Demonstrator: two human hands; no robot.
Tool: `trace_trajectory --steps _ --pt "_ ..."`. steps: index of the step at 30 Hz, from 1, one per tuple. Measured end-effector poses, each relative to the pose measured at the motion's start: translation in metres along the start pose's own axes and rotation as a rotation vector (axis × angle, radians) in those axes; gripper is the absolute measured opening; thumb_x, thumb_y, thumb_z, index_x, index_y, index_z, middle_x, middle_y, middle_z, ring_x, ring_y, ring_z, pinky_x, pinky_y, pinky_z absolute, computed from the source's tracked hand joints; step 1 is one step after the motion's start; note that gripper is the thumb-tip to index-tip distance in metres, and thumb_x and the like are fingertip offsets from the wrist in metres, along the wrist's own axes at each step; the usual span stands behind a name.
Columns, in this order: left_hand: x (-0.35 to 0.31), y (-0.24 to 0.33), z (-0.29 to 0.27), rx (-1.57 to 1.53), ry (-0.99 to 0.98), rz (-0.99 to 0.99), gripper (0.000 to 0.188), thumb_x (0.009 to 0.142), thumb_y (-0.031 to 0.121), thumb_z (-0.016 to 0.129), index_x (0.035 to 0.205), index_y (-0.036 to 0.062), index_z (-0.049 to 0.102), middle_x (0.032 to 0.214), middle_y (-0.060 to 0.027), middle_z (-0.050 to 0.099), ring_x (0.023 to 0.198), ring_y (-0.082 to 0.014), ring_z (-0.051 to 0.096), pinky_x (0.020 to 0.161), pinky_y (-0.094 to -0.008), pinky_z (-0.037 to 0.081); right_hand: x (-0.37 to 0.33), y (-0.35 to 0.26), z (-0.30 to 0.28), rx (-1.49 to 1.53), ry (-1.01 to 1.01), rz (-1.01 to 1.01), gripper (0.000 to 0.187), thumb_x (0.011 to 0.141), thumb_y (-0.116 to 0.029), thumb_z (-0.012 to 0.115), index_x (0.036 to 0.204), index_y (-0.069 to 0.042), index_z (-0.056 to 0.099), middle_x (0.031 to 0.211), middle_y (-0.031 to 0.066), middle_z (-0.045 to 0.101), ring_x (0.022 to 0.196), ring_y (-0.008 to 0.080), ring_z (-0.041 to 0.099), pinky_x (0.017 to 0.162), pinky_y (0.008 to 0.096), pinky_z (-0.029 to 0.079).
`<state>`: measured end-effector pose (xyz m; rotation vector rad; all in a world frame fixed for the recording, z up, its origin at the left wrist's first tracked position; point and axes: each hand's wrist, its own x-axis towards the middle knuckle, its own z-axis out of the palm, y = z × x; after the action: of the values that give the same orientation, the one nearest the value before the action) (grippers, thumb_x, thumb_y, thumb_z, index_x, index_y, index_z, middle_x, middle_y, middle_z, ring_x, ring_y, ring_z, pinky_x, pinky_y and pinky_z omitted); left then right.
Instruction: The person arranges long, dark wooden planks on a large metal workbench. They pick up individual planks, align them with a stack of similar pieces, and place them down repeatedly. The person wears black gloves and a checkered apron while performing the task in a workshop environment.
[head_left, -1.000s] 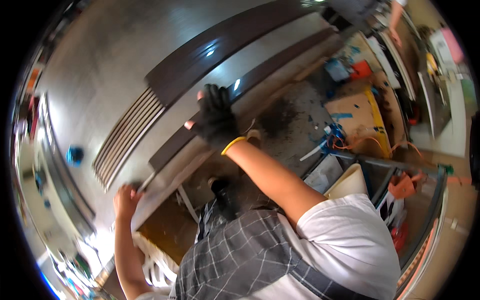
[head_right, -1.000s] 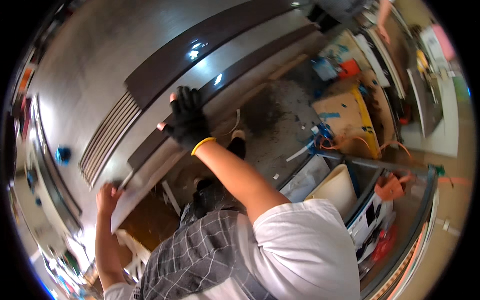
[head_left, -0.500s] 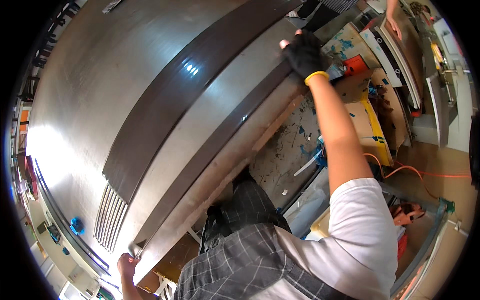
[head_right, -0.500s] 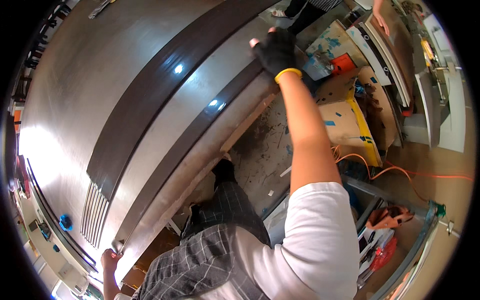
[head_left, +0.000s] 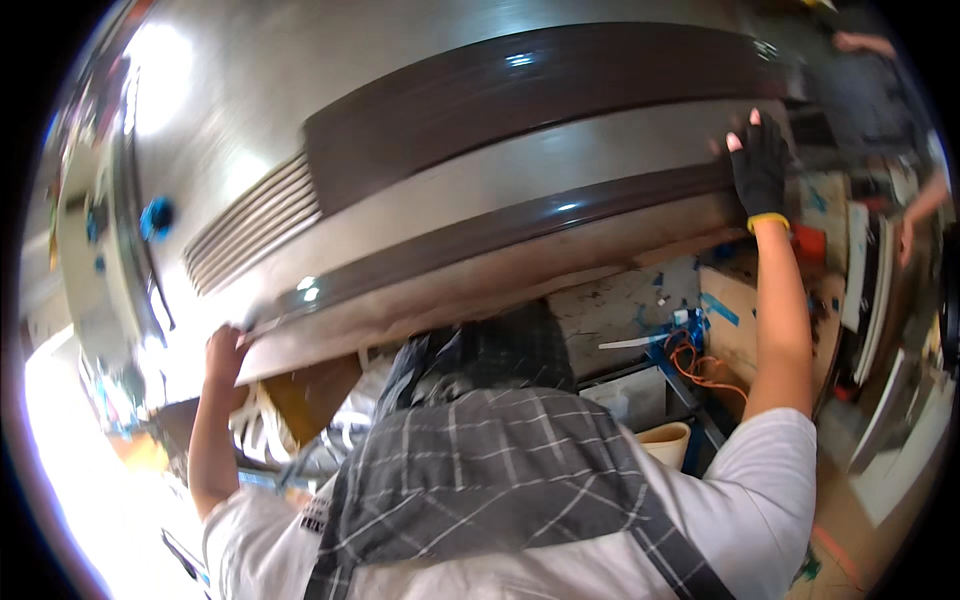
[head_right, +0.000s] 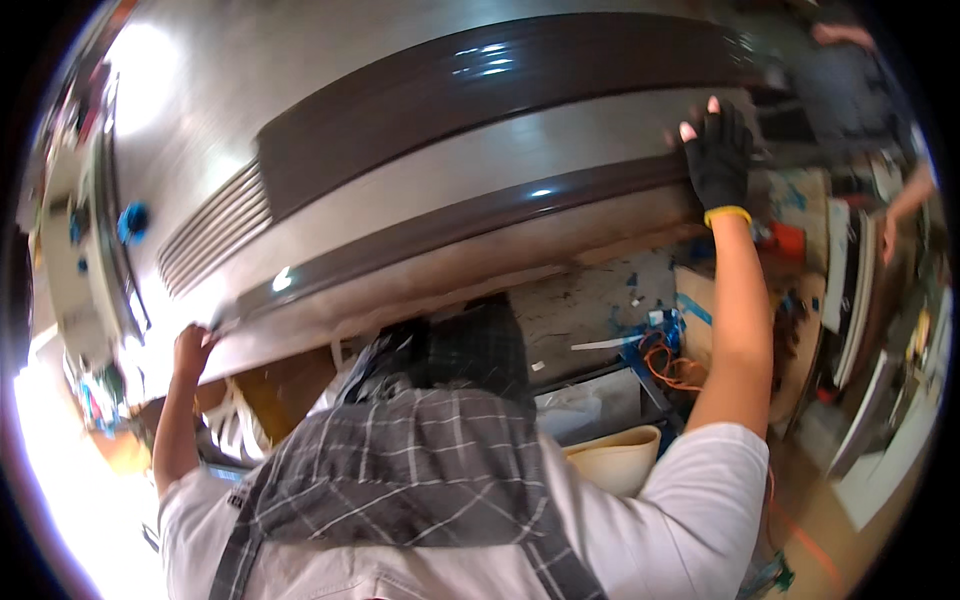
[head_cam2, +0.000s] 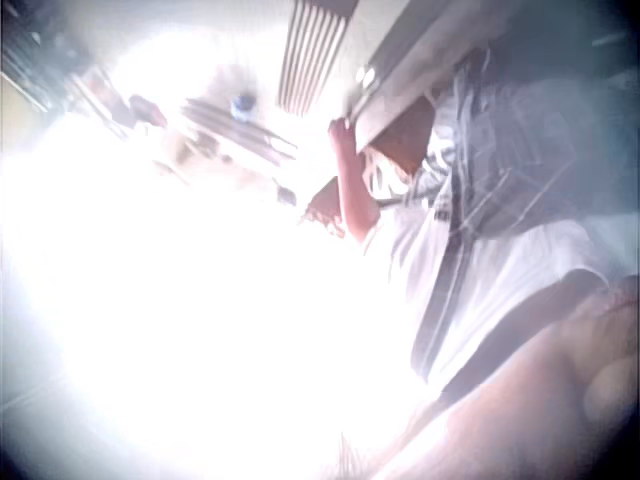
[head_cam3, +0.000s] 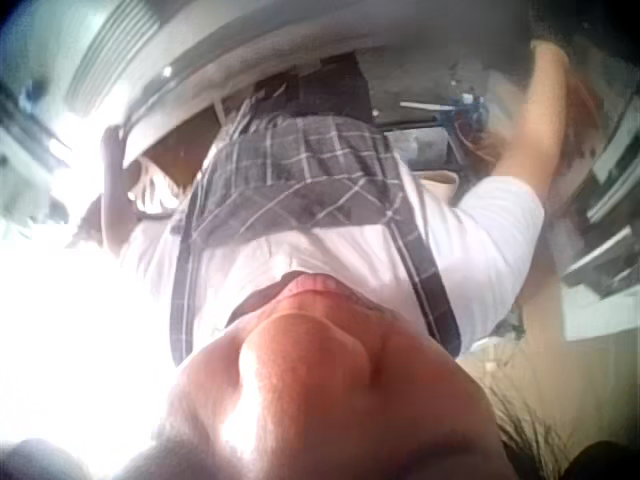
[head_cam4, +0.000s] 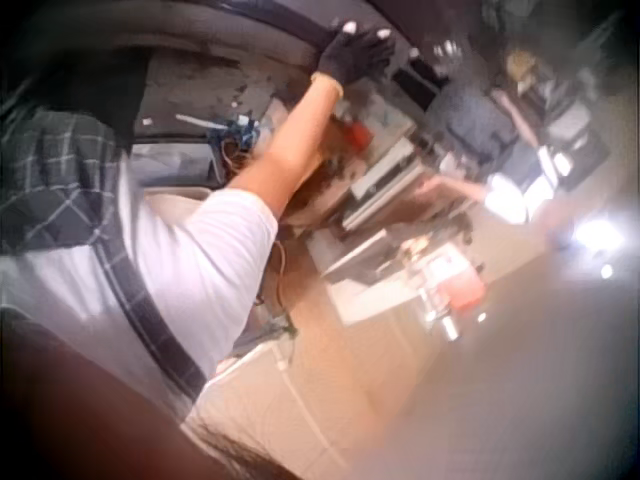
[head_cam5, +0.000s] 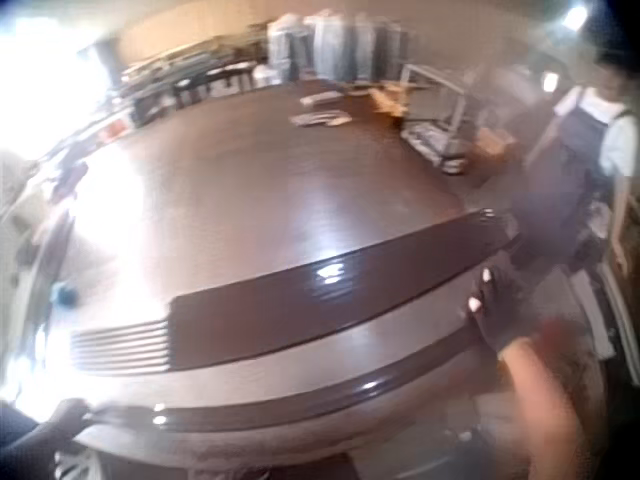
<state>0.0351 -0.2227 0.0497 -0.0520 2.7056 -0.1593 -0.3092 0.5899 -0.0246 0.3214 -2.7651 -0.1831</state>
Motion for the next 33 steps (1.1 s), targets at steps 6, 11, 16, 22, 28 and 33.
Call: trace_trajectory --steps 6,11,16,22,28,33 --pt "-0.009 0.028 -0.012 -0.229 0.207 0.017 0.025 0.071 0.028 0.071 0.074 0.0058 0.061 0.074 -0.0079 0.056 0.074 -0.0286 0.056 0.064 -0.0395 0.047 -0.024 -0.224 -0.094 0.267 0.002 -0.451 0.07 0.085 -0.045 0.048 0.138 -0.003 0.029 0.141 0.022 0.03 0.132 0.0394 0.026 0.109 0.0516 0.016" --pt "-0.004 0.031 0.011 -0.354 0.453 0.139 0.023 0.068 0.024 0.073 0.07 0.0076 0.056 0.072 -0.0072 0.049 0.073 -0.0282 0.053 0.062 -0.0399 0.045 -0.045 -0.388 -0.131 0.5 -0.077 -0.603 0.083 0.081 -0.062 0.045 0.136 -0.002 0.031 0.142 0.023 0.028 0.132 0.0412 0.025 0.109 0.0536 0.015" --pt "-0.002 0.03 0.031 -0.525 0.649 0.152 0.026 0.064 0.021 0.075 0.068 0.008 0.053 0.071 -0.0069 0.047 0.069 -0.0286 0.047 0.061 -0.0382 0.042 -0.07 -0.519 -0.164 0.733 -0.153 -0.599 0.086 0.07 -0.062 0.059 0.135 -0.009 0.036 0.141 0.0226 0.029 0.132 0.0397 0.025 0.11 0.0503 0.016" --pt "0.004 0.037 0.032 -0.556 0.694 0.163 0.025 0.061 0.019 0.074 0.067 0.0093 0.053 0.072 -0.0061 0.048 0.069 -0.0282 0.049 0.061 -0.0383 0.042 -0.079 -0.639 -0.207 0.992 -0.258 -0.707 0.089 0.068 -0.061 0.061 0.132 -0.005 0.038 0.14 0.023 0.031 0.131 0.0387 0.027 0.109 0.0494 0.018" --pt "0.01 0.049 0.033 -0.573 0.741 0.16 0.024 0.063 0.023 0.072 0.069 0.0093 0.052 0.073 -0.0064 0.048 0.071 -0.0282 0.05 0.061 -0.0379 0.042 -0.086 -0.637 -0.205 1.429 -0.325 -0.452 0.08 0.072 -0.044 0.066 0.133 0.0 0.036 0.134 0.0233 0.04 0.122 0.0356 0.042 0.102 0.0415 0.033" --pt "0.012 0.048 0.034 -0.575 0.704 0.15 0.026 0.067 0.026 0.073 0.069 0.0085 0.053 0.073 -0.0069 0.048 0.073 -0.028 0.05 0.063 -0.0383 0.042 -0.081 -0.591 -0.197 1.049 -0.135 -0.31 0.015 0.073 -0.009 0.063 0.086 -0.005 0.058 0.083 0.0128 0.057 0.081 0.0325 0.057 0.071 0.0386 0.047"
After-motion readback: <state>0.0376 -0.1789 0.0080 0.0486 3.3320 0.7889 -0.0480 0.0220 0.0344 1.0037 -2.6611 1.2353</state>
